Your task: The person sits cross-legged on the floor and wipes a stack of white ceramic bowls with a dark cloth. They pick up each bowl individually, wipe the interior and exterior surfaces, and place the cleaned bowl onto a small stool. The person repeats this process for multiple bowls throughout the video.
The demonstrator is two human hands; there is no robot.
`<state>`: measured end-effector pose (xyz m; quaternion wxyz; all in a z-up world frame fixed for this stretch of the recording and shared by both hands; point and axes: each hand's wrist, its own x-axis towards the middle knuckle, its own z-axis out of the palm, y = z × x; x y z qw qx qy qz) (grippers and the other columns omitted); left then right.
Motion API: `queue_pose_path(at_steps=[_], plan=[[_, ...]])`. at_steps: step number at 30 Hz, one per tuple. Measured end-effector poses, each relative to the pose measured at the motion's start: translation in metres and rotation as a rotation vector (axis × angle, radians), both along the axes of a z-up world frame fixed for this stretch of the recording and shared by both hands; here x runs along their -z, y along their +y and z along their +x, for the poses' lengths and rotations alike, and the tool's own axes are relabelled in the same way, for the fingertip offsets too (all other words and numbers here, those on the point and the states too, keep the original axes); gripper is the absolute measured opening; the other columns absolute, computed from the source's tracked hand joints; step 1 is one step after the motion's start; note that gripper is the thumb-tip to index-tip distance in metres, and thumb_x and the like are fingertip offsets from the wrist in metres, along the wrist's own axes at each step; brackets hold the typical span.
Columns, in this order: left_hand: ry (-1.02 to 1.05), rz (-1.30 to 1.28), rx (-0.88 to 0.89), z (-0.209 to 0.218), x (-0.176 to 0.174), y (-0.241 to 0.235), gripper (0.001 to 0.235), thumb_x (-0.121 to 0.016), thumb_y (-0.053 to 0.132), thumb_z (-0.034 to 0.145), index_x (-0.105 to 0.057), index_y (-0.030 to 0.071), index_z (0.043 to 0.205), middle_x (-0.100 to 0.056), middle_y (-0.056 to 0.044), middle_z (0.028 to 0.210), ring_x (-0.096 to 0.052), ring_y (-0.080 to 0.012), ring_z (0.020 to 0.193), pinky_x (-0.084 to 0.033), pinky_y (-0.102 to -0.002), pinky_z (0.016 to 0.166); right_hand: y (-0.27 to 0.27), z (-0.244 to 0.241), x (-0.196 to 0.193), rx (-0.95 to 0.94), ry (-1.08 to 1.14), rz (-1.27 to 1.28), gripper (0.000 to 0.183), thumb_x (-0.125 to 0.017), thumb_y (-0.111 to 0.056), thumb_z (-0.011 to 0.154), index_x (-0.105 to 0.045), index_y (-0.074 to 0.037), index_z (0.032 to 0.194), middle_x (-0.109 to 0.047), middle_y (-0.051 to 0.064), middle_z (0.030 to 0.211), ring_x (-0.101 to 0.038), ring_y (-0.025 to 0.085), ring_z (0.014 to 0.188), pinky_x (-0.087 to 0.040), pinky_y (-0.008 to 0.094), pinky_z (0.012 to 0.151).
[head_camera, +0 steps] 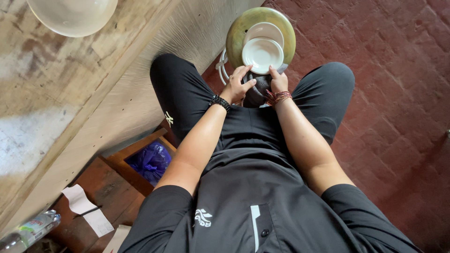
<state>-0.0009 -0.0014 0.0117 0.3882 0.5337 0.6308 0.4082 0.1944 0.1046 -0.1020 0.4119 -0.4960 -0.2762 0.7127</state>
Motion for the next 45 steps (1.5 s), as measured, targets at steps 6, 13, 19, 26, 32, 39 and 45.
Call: queue_pose_path(at_steps=[6,13,19,26,32,39,45], plan=[[-0.009,0.004,-0.027,0.0,0.008,0.003,0.06,-0.073,0.032,0.09,-0.058,0.009,0.144,-0.054,-0.018,0.147,-0.052,-0.033,0.138,-0.04,-0.041,0.116,0.001,0.001,0.008,-0.012,0.005,0.02,0.036,-0.071,-0.02,0.095,-0.067,0.006,0.12,-0.074,0.012,0.112,-0.071,0.02,0.097,-0.056,0.033,0.089],[-0.039,0.037,-0.045,-0.001,0.02,0.007,0.06,-0.074,0.031,0.09,-0.058,0.004,0.141,-0.055,-0.019,0.146,-0.053,-0.0334,0.137,-0.041,-0.04,0.116,0.0,0.003,0.006,-0.042,-0.055,-0.001,0.037,-0.072,-0.018,0.091,-0.068,0.006,0.119,-0.074,0.01,0.11,-0.071,0.019,0.096,-0.055,0.033,0.088],[-0.064,0.066,-0.031,-0.001,0.026,0.009,0.061,-0.074,0.029,0.09,-0.057,0.004,0.143,-0.054,-0.02,0.146,-0.052,-0.0334,0.138,-0.041,-0.039,0.116,-0.003,0.003,0.005,-0.036,-0.053,-0.012,0.034,-0.072,-0.014,0.089,-0.069,0.005,0.117,-0.074,0.01,0.108,-0.071,0.02,0.094,-0.055,0.033,0.088],[-0.064,0.025,-0.032,-0.001,0.019,0.01,0.061,-0.073,0.031,0.091,-0.057,0.005,0.144,-0.054,-0.019,0.147,-0.052,-0.0327,0.139,-0.04,-0.039,0.117,-0.004,0.003,0.006,-0.007,-0.051,-0.01,0.031,-0.071,-0.009,0.089,-0.068,0.007,0.116,-0.074,0.011,0.107,-0.071,0.02,0.092,-0.056,0.032,0.085],[-0.09,-0.037,-0.014,-0.001,0.012,0.01,0.063,-0.073,0.03,0.091,-0.054,0.006,0.146,-0.05,-0.019,0.151,-0.048,-0.0328,0.141,-0.038,-0.038,0.117,-0.004,0.003,0.006,0.0,-0.034,-0.023,0.029,-0.07,-0.008,0.09,-0.068,0.006,0.115,-0.074,0.011,0.106,-0.071,0.02,0.092,-0.056,0.032,0.084],[-0.114,-0.011,-0.005,0.0,0.019,0.009,0.066,-0.074,0.029,0.09,-0.052,0.005,0.148,-0.048,-0.02,0.152,-0.047,-0.0328,0.142,-0.037,-0.037,0.118,-0.004,0.003,0.005,-0.005,-0.05,-0.014,0.028,-0.072,-0.007,0.09,-0.069,0.007,0.114,-0.074,0.01,0.104,-0.07,0.019,0.089,-0.056,0.032,0.082],[-0.127,-0.006,0.006,-0.001,0.019,0.01,0.067,-0.074,0.029,0.09,-0.052,0.005,0.148,-0.047,-0.02,0.153,-0.046,-0.0325,0.144,-0.037,-0.037,0.119,-0.002,0.002,0.006,-0.011,-0.059,-0.004,0.029,-0.072,-0.008,0.089,-0.069,0.006,0.114,-0.075,0.01,0.103,-0.07,0.018,0.088,-0.056,0.032,0.081]])
